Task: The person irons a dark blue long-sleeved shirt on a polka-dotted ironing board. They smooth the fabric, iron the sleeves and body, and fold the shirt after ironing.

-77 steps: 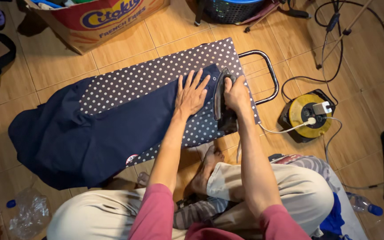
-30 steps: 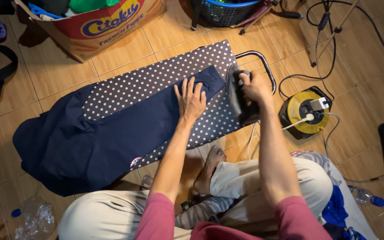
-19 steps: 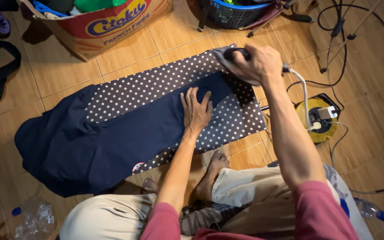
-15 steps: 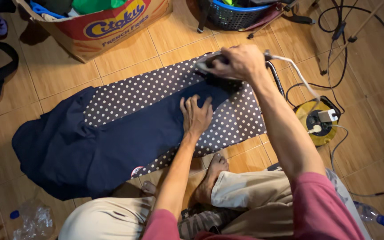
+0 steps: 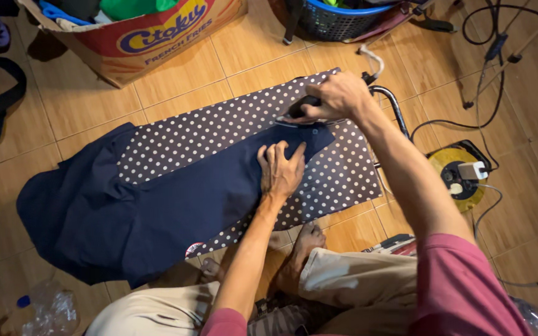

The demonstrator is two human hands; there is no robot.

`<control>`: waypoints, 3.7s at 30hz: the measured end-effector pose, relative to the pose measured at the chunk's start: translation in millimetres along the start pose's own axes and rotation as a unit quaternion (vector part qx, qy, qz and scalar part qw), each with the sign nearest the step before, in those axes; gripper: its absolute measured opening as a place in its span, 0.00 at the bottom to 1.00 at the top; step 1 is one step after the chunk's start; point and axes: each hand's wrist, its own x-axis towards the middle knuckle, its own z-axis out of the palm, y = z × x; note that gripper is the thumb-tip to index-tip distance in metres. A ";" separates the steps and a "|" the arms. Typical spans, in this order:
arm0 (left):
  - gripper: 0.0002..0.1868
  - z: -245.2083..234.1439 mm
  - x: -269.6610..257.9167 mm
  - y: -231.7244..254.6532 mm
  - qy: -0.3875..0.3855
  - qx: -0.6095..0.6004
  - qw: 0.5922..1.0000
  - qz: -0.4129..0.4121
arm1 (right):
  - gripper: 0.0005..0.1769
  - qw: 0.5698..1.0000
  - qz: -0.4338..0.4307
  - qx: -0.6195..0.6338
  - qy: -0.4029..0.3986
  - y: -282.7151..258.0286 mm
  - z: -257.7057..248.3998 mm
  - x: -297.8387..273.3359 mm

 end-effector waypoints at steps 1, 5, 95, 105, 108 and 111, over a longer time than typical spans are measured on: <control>0.18 -0.1 1.1 -0.4 0.001 0.000 1.000 0.004 | 0.31 1.000 -0.005 -0.007 0.014 4.7 1.3 -2.6; 0.18 3.5 0.8 0.0 0.001 -0.001 1.000 -0.004 | 0.32 1.000 -0.011 -0.003 0.009 2.7 -0.6 1.4; 0.31 -123.1 -130.4 -181.5 0.046 0.184 0.932 -0.308 | 0.26 0.940 0.124 0.278 0.156 -294.1 20.9 -19.2; 0.32 -145.9 -148.4 -200.8 0.057 0.170 0.951 -0.252 | 0.29 0.941 0.225 0.211 0.140 -223.3 28.1 -45.8; 0.33 -145.1 -150.5 -204.8 0.059 0.156 0.955 -0.245 | 0.29 0.942 0.217 0.207 0.153 -213.1 38.2 -68.1; 0.33 -141.8 -152.8 -207.9 0.064 0.150 0.956 -0.242 | 0.28 0.945 0.204 0.211 0.147 -207.4 41.4 -91.5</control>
